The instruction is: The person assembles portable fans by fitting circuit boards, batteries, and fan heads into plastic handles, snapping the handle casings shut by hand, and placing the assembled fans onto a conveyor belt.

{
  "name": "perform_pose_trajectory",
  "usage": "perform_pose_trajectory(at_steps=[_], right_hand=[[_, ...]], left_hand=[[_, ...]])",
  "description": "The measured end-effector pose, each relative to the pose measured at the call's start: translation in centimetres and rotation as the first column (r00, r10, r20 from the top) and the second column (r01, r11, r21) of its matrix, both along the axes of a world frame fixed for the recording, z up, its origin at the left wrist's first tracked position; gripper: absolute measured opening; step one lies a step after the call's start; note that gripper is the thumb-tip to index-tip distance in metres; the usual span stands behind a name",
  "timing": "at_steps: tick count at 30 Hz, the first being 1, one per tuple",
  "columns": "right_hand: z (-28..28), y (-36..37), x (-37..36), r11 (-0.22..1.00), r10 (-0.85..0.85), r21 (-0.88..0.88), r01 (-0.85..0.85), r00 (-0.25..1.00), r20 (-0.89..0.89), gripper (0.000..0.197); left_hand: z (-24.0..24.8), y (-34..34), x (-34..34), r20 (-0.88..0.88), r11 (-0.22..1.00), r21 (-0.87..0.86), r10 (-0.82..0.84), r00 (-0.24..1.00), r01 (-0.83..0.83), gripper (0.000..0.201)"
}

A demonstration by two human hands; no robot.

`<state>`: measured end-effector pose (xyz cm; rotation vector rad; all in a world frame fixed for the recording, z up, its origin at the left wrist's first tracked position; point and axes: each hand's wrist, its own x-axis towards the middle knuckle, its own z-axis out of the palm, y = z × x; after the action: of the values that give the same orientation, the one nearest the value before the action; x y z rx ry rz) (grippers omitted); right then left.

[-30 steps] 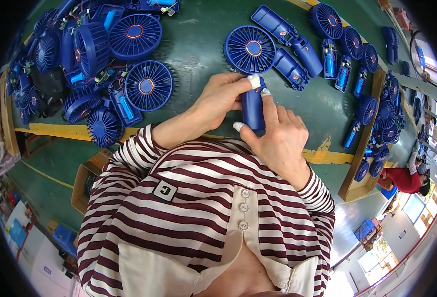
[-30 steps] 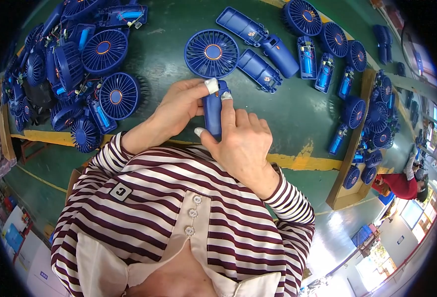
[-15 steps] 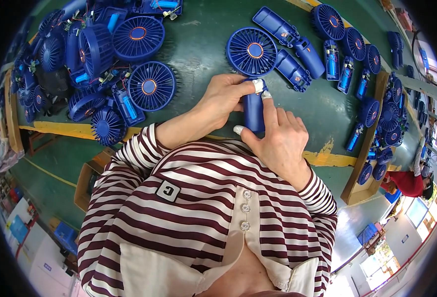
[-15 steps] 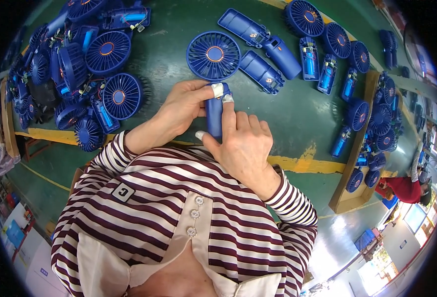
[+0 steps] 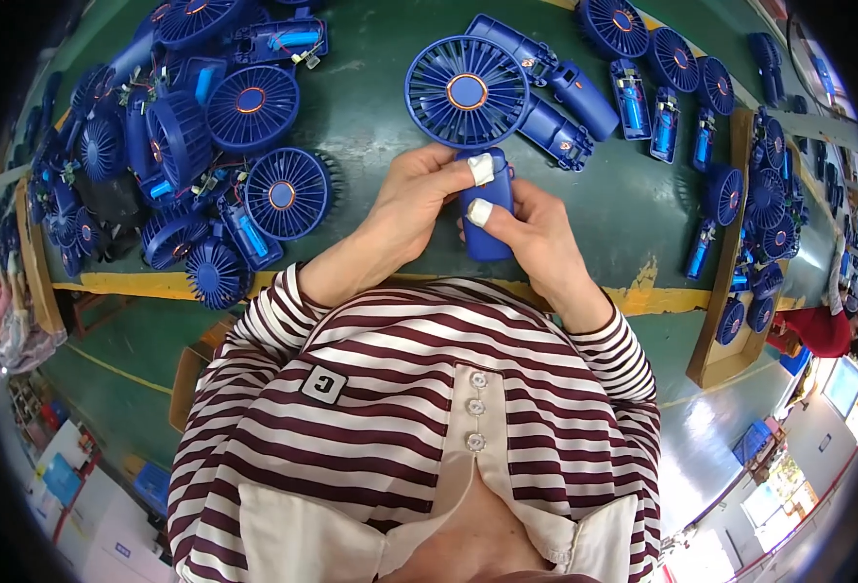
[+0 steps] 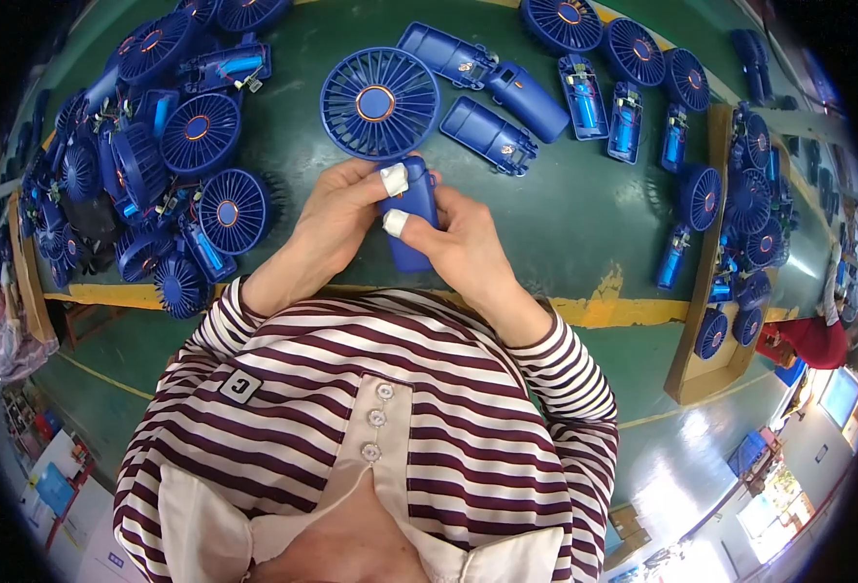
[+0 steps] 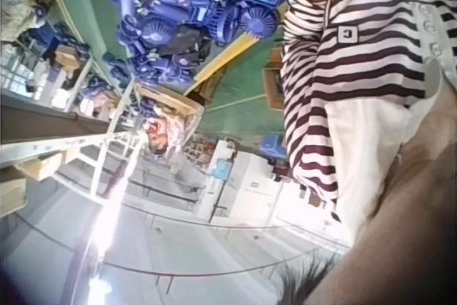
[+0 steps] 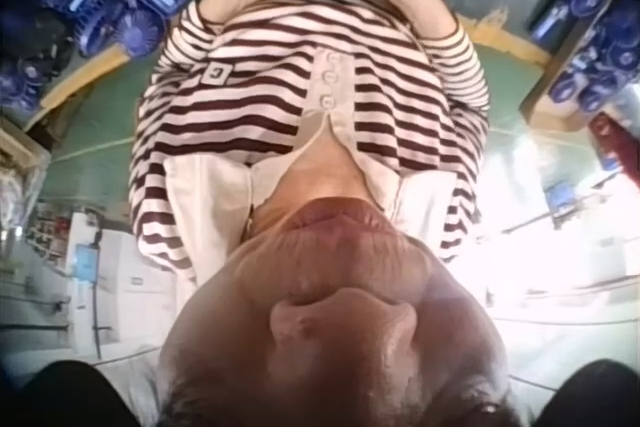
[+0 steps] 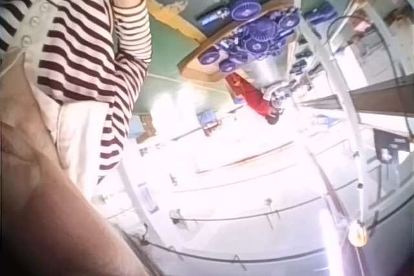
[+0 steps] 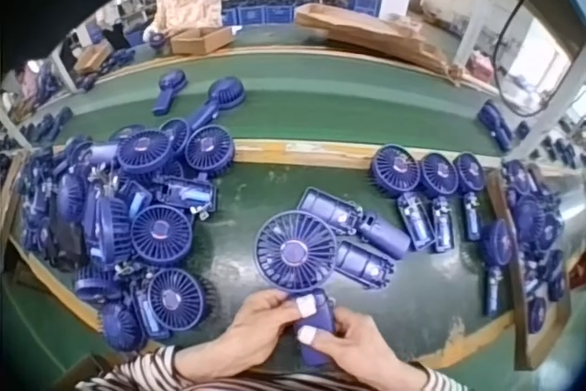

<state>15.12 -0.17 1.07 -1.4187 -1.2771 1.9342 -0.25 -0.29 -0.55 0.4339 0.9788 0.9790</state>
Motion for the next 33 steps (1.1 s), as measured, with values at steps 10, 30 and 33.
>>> perform_pose_trajectory(at_steps=[10,30,33], right_hand=[[-0.9,-0.2,-0.3,0.998,-0.065,-0.023,0.063,0.991,-0.117,0.026],[-0.7,-0.2,-0.1,0.979,-0.052,0.201,0.031,0.994,0.1,0.021],[-1.2,0.3,0.2,0.967,-0.044,0.255,0.021,0.995,0.085,0.022]], left_hand=[[-0.4,-0.5,0.0,-0.015,0.999,-0.002,0.046,0.999,-0.046,0.028],[-0.4,-0.5,0.5,-0.009,0.993,0.117,0.003,1.0,-0.002,0.04],[-0.1,0.0,0.8,0.032,0.991,0.134,0.01,0.999,-0.015,0.042]])
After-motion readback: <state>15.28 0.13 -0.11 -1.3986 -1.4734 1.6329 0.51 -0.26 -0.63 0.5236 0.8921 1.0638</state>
